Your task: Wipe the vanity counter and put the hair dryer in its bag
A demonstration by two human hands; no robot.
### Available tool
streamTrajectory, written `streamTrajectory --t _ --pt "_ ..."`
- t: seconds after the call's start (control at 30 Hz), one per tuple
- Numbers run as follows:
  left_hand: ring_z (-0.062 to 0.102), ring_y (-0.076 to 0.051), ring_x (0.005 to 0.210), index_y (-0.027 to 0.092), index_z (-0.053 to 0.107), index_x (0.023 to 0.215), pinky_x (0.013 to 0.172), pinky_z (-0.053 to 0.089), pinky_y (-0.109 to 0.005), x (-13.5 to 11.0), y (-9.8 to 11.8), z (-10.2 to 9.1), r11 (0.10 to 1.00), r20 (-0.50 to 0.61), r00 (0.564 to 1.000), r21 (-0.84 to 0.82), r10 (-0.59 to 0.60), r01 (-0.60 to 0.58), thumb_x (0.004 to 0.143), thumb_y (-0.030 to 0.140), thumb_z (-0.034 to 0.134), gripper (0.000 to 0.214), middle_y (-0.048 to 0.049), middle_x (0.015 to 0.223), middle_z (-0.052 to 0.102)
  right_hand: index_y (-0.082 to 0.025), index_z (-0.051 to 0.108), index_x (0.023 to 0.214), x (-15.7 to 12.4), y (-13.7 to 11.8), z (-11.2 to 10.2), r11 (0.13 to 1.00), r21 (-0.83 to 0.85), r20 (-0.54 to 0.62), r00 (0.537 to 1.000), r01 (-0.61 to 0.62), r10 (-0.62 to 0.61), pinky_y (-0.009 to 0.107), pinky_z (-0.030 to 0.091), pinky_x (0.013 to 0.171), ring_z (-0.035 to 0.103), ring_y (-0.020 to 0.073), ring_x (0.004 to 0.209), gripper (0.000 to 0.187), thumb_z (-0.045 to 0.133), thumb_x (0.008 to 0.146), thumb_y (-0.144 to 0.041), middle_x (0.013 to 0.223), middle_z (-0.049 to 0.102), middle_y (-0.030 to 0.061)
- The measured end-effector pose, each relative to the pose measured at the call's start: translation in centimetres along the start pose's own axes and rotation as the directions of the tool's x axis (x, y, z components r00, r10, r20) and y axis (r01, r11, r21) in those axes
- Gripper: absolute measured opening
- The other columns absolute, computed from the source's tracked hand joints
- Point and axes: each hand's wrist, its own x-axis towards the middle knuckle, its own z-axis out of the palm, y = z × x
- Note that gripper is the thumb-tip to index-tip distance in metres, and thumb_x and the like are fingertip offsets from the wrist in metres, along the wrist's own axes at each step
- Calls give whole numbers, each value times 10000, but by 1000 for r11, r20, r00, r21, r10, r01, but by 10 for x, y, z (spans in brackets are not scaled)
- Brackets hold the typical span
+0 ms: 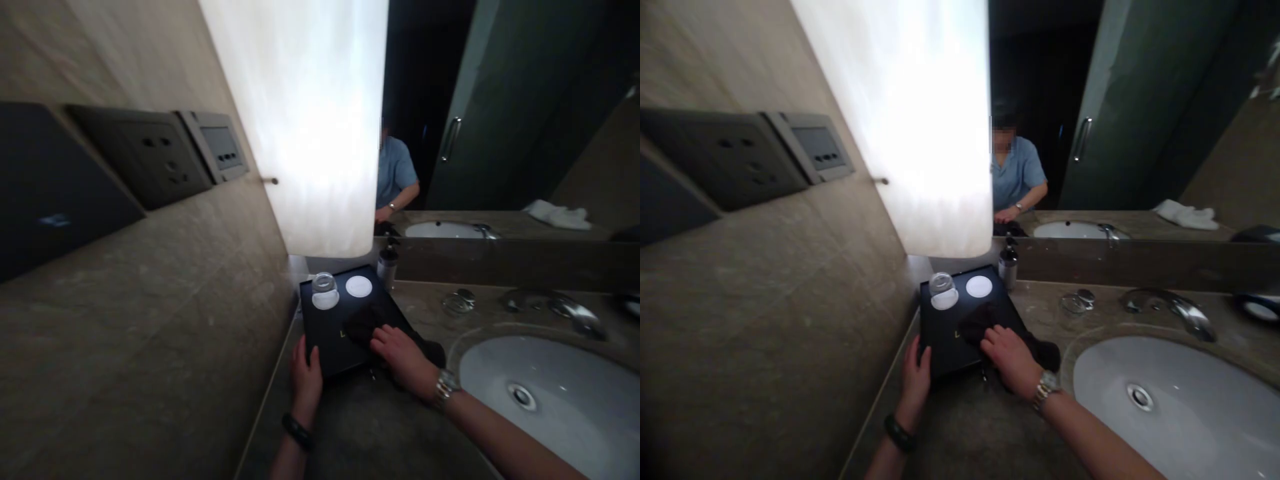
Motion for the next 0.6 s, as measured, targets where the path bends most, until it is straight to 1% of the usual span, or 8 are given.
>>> streamTrajectory --t 0.1,0.17,0.2,0.27,0.33,0.4,0.5,0.6 --pt "511 -374 1399 -49 557 1365 1227 379 -488 -1 -2 -4 999 26 999 -45 -30 31 823 527 448 799 -282 1472 557 -189 676 1118 -8 24 3 995 -5 -7 995 -95 95 449 402 951 528 290 1148 468 385 864 74 1268 642 92" --pt "513 -330 1422 -33 481 1449 1198 434 -448 6 -2 -9 994 58 995 -67 -79 83 915 503 399 760 -256 1532 517 -174 679 1150 -16 40 2 989 -27 -5 990 -142 142 468 394 968 517 305 1173 536 341 838 103 1306 634 107" --pt "498 -307 1442 -30 440 1483 1200 436 -420 14 0 -10 993 72 992 -64 -100 104 961 441 374 706 -247 1564 487 -165 680 1152 -19 44 1 988 -26 3 989 -150 150 469 394 968 518 306 1173 536 336 840 103 1307 635 112" --pt "423 -277 1502 -40 415 1504 1246 367 -366 38 4 -11 993 99 989 -22 -110 113 986 244 368 592 -238 1619 417 -154 683 1134 -25 44 0 987 -11 13 987 -161 161 466 398 953 526 306 1155 488 340 873 76 1281 643 116" --pt "319 -275 1558 -76 430 1488 1294 245 -327 68 9 -8 996 135 987 49 -83 77 922 56 379 583 -244 1656 346 -152 683 1119 -28 37 1 983 2 13 983 -182 182 475 397 947 532 308 1142 453 340 901 48 1255 650 115" --pt "305 -276 1562 -74 446 1482 1298 218 -321 95 14 -4 993 181 982 115 -48 28 896 -16 347 596 -247 1656 340 -153 681 1123 -30 31 5 979 9 11 979 -206 206 485 395 951 534 311 1139 450 343 900 44 1251 652 116" --pt "431 -256 1490 -16 510 1447 1275 266 -333 120 15 0 983 238 971 175 13 -56 951 14 347 524 -233 1586 458 -155 672 1150 -33 27 10 972 27 5 972 -234 234 488 387 982 526 313 1176 474 345 881 59 1285 648 113" --pt "594 -245 1315 22 583 1338 1188 399 -396 127 12 2 973 237 971 220 15 -69 1062 181 286 436 -223 1406 622 -168 661 1166 -37 28 13 966 67 7 968 -251 251 496 364 1031 513 312 1245 489 343 876 64 1349 635 108"
